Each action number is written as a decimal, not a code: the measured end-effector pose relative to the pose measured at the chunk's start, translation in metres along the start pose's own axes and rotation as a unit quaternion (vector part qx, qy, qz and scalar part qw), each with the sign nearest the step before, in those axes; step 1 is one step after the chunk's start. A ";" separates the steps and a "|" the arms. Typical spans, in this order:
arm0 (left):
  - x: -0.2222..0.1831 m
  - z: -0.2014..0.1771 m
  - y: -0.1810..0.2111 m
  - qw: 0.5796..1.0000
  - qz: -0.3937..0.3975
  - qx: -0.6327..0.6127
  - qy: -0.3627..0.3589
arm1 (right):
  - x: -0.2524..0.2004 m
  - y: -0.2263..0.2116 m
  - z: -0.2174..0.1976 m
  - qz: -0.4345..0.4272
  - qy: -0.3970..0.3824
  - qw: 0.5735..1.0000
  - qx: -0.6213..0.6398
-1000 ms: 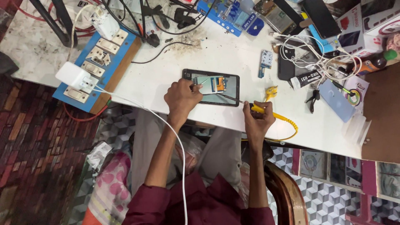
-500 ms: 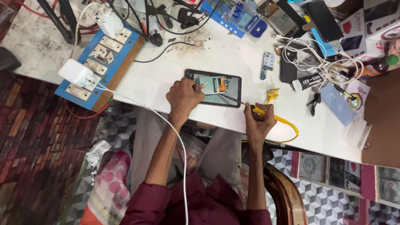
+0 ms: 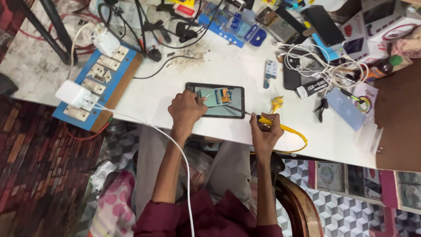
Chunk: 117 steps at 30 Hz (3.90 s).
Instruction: The person uses a soldering iron and tweezers to work on the exposed circuit board of a disassembled tablet. They repeatedly apply the soldering iron to various points on the board while holding components with tweezers.
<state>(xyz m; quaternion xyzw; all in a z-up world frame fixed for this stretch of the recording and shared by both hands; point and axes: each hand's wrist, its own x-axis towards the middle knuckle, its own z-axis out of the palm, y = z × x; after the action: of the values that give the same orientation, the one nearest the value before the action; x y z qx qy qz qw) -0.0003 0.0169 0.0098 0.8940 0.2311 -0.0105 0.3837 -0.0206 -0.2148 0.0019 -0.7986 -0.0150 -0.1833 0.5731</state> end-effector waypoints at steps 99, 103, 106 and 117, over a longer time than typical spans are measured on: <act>0.040 0.018 0.015 0.986 0.019 -0.098 -0.135 | 0.008 0.027 -0.001 0.068 0.059 0.995 0.047; 0.035 0.015 0.018 0.989 0.032 -0.079 -0.118 | 0.007 0.028 0.000 0.041 0.063 0.996 0.056; 0.031 0.014 0.019 0.991 0.033 -0.074 -0.106 | 0.007 0.026 0.002 0.037 0.061 0.996 0.060; 0.032 0.016 0.019 0.992 0.006 -0.063 -0.113 | 0.002 0.016 0.005 0.024 0.001 1.000 0.011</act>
<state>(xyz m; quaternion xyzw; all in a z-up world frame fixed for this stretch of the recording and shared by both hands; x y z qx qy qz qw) 0.0383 0.0075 0.0054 0.8624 0.1805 -0.0947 0.4633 -0.0131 -0.2158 -0.0134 -0.7919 0.0027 -0.1698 0.5865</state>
